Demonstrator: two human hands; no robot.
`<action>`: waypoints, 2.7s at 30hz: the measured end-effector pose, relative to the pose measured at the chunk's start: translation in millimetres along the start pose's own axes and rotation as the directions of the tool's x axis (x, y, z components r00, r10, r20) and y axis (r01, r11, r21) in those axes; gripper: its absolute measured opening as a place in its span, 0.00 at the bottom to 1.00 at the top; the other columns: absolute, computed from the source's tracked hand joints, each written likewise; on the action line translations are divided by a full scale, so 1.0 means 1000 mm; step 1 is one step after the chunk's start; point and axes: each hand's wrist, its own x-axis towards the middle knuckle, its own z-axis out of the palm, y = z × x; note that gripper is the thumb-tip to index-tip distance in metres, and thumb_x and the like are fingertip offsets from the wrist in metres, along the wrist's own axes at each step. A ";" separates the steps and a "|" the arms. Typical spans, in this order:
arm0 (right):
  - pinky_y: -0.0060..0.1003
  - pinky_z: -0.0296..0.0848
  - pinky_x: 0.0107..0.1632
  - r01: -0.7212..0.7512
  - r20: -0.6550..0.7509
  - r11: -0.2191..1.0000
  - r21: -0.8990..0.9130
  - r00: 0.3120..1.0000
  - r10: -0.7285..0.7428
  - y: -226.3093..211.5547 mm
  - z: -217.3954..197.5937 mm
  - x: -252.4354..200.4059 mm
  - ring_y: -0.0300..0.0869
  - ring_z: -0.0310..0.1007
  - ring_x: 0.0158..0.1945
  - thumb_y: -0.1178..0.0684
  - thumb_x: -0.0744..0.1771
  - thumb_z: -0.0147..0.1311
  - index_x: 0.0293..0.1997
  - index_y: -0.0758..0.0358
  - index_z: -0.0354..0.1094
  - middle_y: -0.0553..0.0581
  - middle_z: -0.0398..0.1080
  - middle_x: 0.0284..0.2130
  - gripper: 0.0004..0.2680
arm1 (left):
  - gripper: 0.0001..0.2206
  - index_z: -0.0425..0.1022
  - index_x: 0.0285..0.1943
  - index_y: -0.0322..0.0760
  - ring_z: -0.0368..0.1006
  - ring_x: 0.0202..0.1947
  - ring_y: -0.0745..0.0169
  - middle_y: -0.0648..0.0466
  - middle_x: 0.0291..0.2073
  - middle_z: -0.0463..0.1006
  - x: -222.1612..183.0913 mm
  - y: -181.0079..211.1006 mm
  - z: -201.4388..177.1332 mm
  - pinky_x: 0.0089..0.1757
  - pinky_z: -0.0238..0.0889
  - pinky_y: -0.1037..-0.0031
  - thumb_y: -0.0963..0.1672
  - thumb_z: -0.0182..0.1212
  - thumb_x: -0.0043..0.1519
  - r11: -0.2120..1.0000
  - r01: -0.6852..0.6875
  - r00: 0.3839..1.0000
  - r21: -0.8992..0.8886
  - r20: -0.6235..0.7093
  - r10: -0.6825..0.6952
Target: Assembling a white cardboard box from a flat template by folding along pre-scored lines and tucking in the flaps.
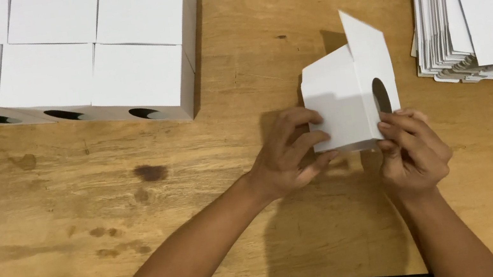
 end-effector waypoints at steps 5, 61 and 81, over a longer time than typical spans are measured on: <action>0.53 0.74 0.43 -0.035 -0.025 0.999 -0.002 0.999 0.035 -0.002 0.003 -0.002 0.64 0.70 0.36 0.63 0.67 0.46 0.34 0.84 0.64 0.81 0.67 0.34 0.07 | 0.16 0.66 0.52 0.31 0.66 0.53 0.49 0.44 0.52 0.65 -0.001 -0.003 0.002 0.53 0.64 0.59 0.42 0.65 0.60 1.000 -0.009 0.999 0.023 -0.052 0.010; 0.55 0.49 0.49 0.071 0.493 0.959 -0.275 0.867 0.077 -0.005 -0.012 0.005 0.45 0.69 0.44 0.40 0.62 0.56 0.19 0.53 0.64 0.45 0.65 0.18 0.13 | 0.15 0.71 0.52 0.37 0.58 0.60 0.46 0.44 0.54 0.59 -0.011 -0.001 0.017 0.60 0.58 0.59 0.44 0.62 0.58 0.972 0.050 0.999 -0.230 -0.010 -0.053; 0.58 0.62 0.52 0.124 0.016 0.992 0.005 0.992 -0.124 0.018 -0.016 -0.009 0.63 0.56 0.47 0.31 0.58 0.58 0.39 0.66 0.70 0.72 0.58 0.46 0.23 | 0.40 0.48 0.69 0.47 0.52 0.65 0.41 0.39 0.65 0.49 -0.010 -0.006 0.009 0.60 0.51 0.51 0.45 0.70 0.48 0.990 0.085 0.996 -0.114 0.000 -0.085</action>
